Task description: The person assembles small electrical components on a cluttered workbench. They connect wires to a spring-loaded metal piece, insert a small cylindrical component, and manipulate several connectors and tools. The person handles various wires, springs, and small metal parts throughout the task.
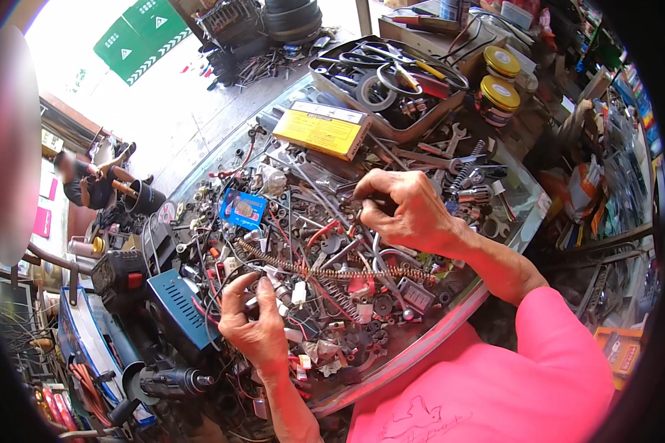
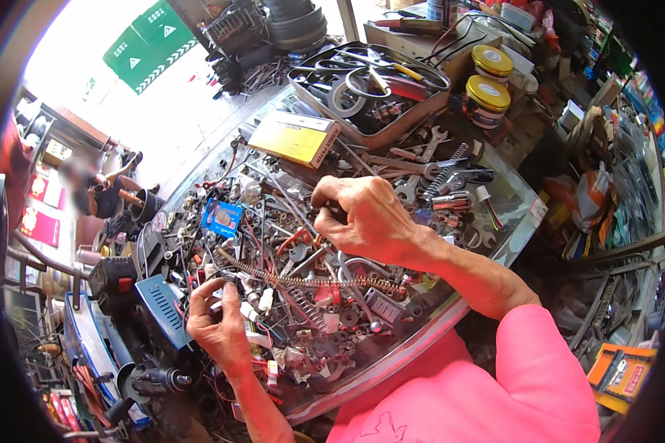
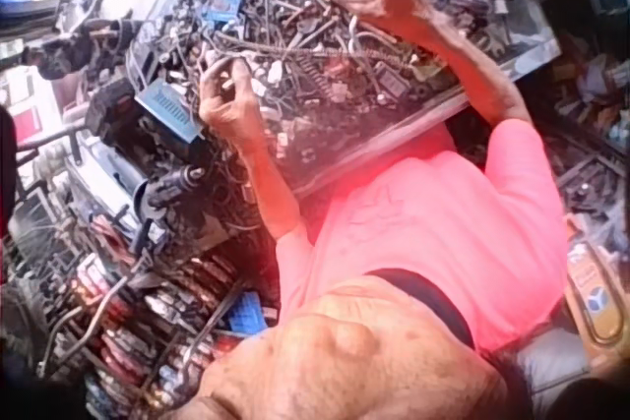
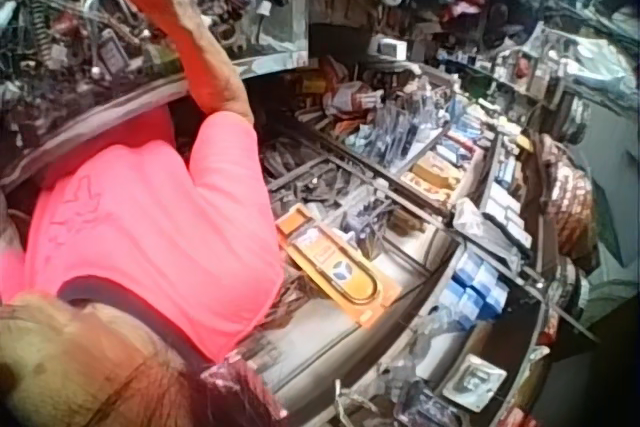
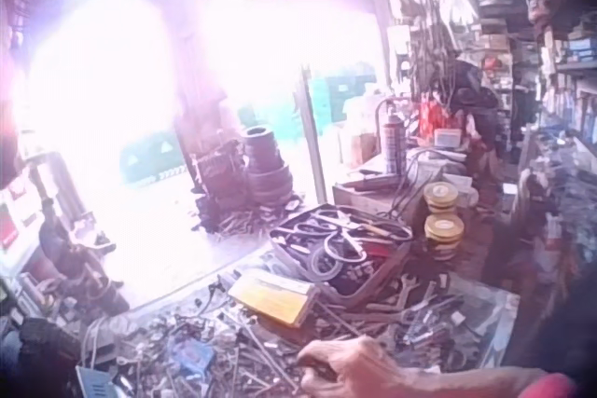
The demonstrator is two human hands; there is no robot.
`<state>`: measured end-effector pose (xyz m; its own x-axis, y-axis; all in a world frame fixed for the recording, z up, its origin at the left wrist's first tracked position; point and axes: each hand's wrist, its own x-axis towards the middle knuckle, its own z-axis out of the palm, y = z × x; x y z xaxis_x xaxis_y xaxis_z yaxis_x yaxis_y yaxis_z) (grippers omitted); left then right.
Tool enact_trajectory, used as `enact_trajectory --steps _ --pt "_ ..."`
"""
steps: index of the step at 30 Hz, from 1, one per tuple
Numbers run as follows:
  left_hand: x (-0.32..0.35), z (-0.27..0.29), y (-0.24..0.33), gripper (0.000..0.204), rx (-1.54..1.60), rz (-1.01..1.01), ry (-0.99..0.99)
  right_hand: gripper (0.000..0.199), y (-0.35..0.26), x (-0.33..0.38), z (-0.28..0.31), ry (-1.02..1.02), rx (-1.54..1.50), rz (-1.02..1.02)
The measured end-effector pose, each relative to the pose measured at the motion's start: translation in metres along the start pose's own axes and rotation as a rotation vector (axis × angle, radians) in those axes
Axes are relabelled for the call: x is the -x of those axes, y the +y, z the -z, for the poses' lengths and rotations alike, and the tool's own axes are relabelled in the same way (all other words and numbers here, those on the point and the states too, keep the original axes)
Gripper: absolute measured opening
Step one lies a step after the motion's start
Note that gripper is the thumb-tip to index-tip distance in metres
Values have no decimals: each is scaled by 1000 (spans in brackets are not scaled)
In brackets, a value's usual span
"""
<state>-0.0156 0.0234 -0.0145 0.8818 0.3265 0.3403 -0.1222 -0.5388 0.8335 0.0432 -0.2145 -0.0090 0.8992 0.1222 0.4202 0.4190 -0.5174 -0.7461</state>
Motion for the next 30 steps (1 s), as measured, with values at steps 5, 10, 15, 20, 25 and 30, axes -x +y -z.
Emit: enact_trajectory --steps 5,10,15,20,25,30 --pt "6 -6 -9 10 -365 -337 -74 15 14 10 -5 38 71 176" --pt "7 -9 -7 20 -463 -523 -195 24 17 18 -12 -91 92 163" --pt "5 -8 -3 29 -416 -312 -242 32 14 19 -14 -258 270 175" --pt "6 -6 -7 22 -349 -272 -298 32 20 18 -16 -214 219 101" --pt "6 -9 -9 20 -364 -308 -259 28 20 18 -16 -238 290 93" --pt "6 -10 -11 20 -351 -360 -243 17 21 17 -11 -240 255 82"
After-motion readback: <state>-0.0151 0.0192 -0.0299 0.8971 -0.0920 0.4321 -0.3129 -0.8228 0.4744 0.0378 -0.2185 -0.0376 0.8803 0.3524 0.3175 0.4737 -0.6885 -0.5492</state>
